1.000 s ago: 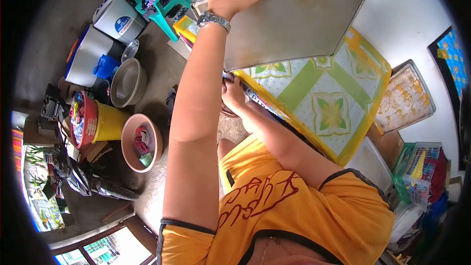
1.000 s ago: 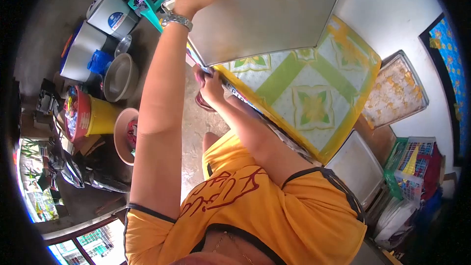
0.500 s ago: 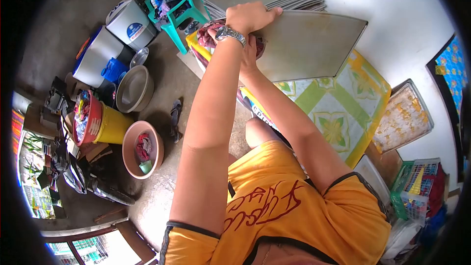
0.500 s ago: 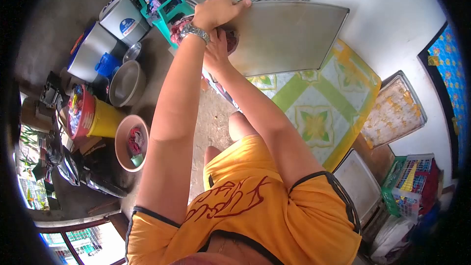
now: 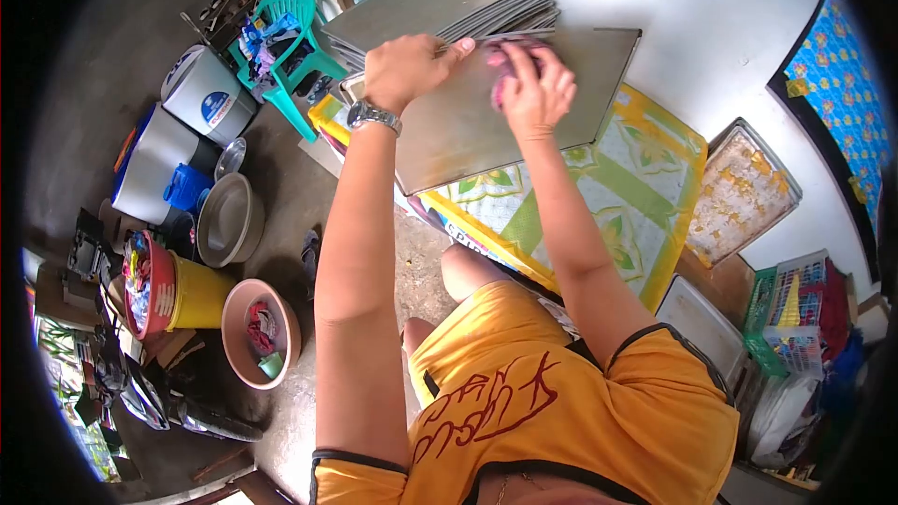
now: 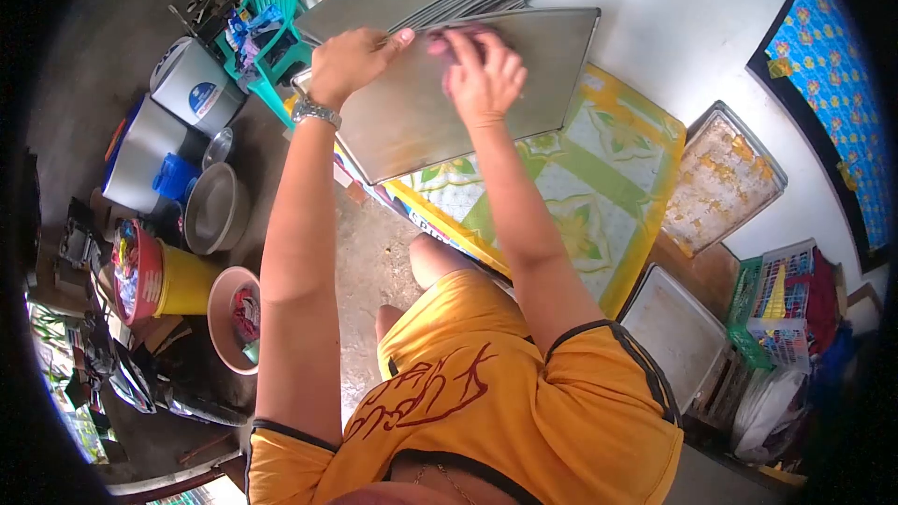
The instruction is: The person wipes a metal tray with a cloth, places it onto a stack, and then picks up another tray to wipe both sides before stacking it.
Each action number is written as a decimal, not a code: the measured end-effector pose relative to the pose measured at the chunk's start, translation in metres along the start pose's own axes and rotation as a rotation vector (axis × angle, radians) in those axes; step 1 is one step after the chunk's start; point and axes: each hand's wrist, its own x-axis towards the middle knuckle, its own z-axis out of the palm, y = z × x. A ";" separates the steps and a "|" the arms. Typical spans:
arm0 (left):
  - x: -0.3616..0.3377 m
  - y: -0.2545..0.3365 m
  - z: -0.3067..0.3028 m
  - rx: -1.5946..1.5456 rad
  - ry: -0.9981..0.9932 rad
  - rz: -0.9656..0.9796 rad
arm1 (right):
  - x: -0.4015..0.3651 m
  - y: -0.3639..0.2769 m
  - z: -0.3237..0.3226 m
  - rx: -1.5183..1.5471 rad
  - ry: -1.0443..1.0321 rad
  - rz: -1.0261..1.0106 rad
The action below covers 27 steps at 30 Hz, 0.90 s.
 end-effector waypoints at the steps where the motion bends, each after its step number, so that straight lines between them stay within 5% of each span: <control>1: -0.002 0.001 -0.001 0.014 0.010 0.014 | 0.003 0.018 0.004 -0.007 0.050 0.055; 9: -0.007 0.006 -0.002 0.093 0.057 0.046 | 0.048 0.127 0.010 -0.134 0.130 0.472; 17: -0.005 0.007 0.002 0.126 0.095 0.052 | 0.040 0.084 0.003 0.081 0.105 0.444; 20: -0.011 0.009 0.000 0.137 0.103 0.065 | 0.046 0.116 0.011 0.080 0.190 0.614; 27: 0.003 0.002 0.004 0.098 0.085 0.061 | -0.018 0.120 0.020 0.134 0.041 0.900</control>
